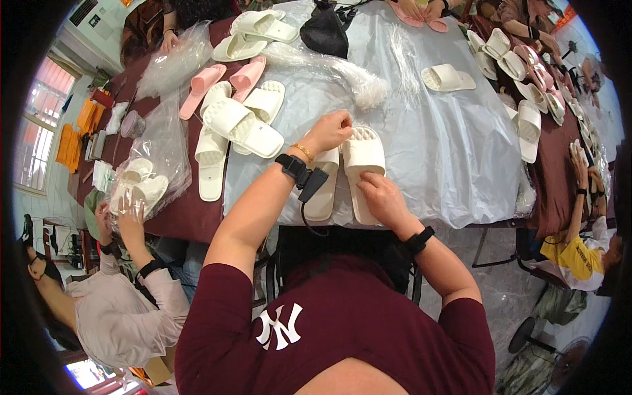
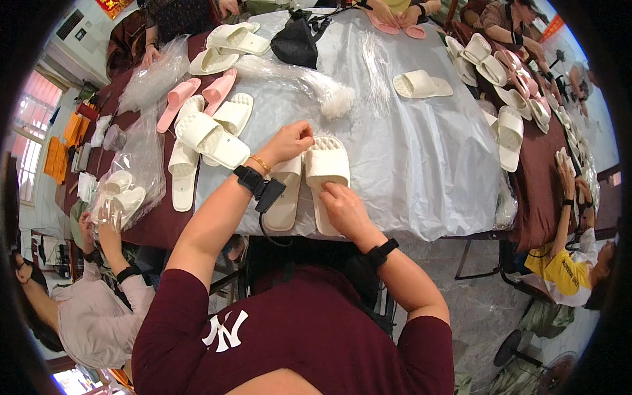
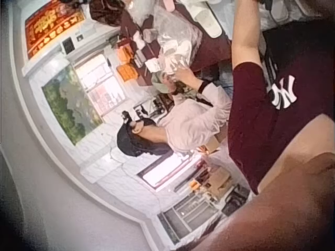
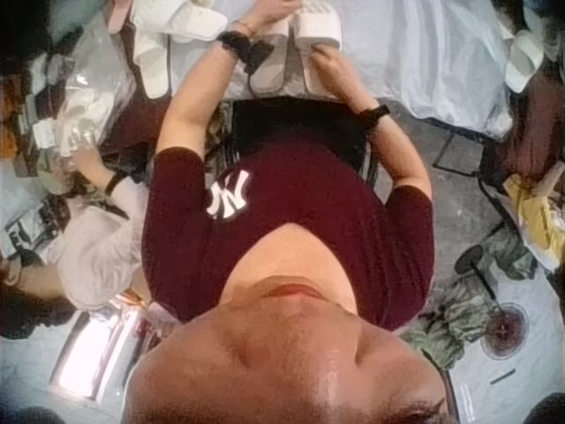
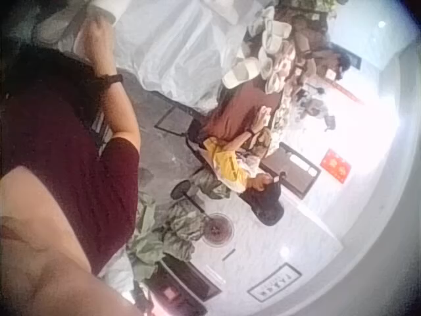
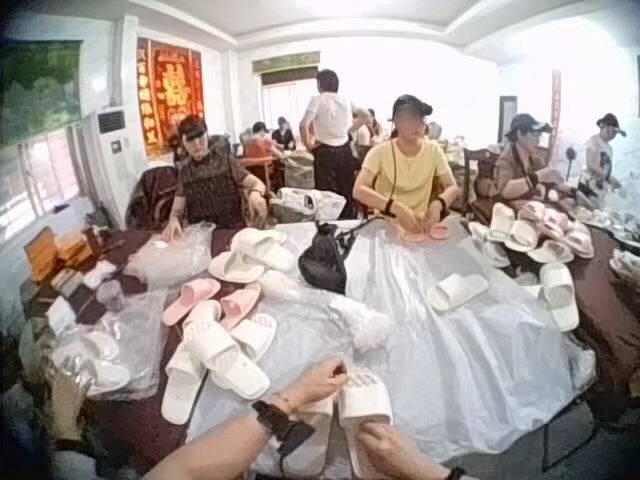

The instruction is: Assembling and inspecting white slippers at a manufacturing production table.

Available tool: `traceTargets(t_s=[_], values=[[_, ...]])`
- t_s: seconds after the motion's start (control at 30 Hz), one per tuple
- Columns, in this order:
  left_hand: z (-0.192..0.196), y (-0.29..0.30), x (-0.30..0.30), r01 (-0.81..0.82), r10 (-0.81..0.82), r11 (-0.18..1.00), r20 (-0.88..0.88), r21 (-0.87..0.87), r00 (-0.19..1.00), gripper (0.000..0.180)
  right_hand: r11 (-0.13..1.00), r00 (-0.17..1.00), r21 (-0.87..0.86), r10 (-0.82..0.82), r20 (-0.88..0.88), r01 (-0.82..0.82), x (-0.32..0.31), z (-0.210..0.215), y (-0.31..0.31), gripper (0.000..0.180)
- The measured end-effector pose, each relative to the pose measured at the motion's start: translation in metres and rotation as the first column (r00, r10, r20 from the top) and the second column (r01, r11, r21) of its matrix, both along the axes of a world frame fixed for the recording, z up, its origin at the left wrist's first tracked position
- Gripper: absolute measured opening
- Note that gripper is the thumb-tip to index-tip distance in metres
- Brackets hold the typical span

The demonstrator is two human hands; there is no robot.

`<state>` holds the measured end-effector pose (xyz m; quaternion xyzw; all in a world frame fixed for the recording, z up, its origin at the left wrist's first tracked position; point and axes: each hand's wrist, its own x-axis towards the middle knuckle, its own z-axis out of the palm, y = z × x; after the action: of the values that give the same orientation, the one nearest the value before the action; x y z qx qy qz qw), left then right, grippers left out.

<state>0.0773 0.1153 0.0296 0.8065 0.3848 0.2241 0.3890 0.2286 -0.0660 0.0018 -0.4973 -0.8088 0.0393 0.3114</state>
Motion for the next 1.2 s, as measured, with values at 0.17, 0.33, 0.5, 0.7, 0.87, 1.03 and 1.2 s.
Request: traceTargets(t_s=[0.17, 0.33, 0.5, 0.7, 0.87, 1.03, 1.2], values=[[-0.009, 0.007, 0.015, 0.079, -0.079, 0.996, 0.022, -0.040, 0.997, 0.016, 0.992, 0.992, 0.082, -0.098, 0.084, 0.091, 0.000, 0.006, 0.010, 0.014], [-0.014, 0.011, 0.022, 0.105, -0.109, 0.992, -0.056, -0.074, 0.993, 0.016, 0.975, 0.968, 0.027, -0.223, 0.118, 0.221, -0.005, 0.004, 0.005, 0.016], [-0.018, 0.010, 0.023, 0.131, -0.143, 0.981, -0.075, -0.147, 0.987, 0.015, 0.972, 0.966, 0.010, -0.234, 0.106, 0.234, -0.003, 0.000, 0.008, 0.018], [-0.016, 0.011, 0.024, 0.115, -0.131, 0.967, -0.055, -0.229, 0.990, 0.018, 0.955, 0.939, -0.028, -0.285, 0.195, 0.296, -0.019, 0.003, 0.009, 0.015], [-0.023, 0.015, 0.020, 0.134, -0.147, 0.968, -0.044, -0.214, 0.988, 0.018, 0.924, 0.929, -0.173, -0.304, 0.209, 0.341, -0.030, 0.005, 0.011, 0.022], [-0.033, 0.013, 0.020, 0.181, -0.116, 0.897, 0.180, -0.403, 0.977, 0.008, 0.948, 0.939, -0.104, -0.274, 0.206, 0.300, -0.034, 0.000, 0.015, 0.027], [-0.031, 0.007, 0.018, 0.198, -0.120, 0.894, 0.211, -0.402, 0.970, 0.008, 0.940, 0.944, -0.173, -0.257, 0.206, 0.293, -0.033, -0.001, 0.014, 0.030]])
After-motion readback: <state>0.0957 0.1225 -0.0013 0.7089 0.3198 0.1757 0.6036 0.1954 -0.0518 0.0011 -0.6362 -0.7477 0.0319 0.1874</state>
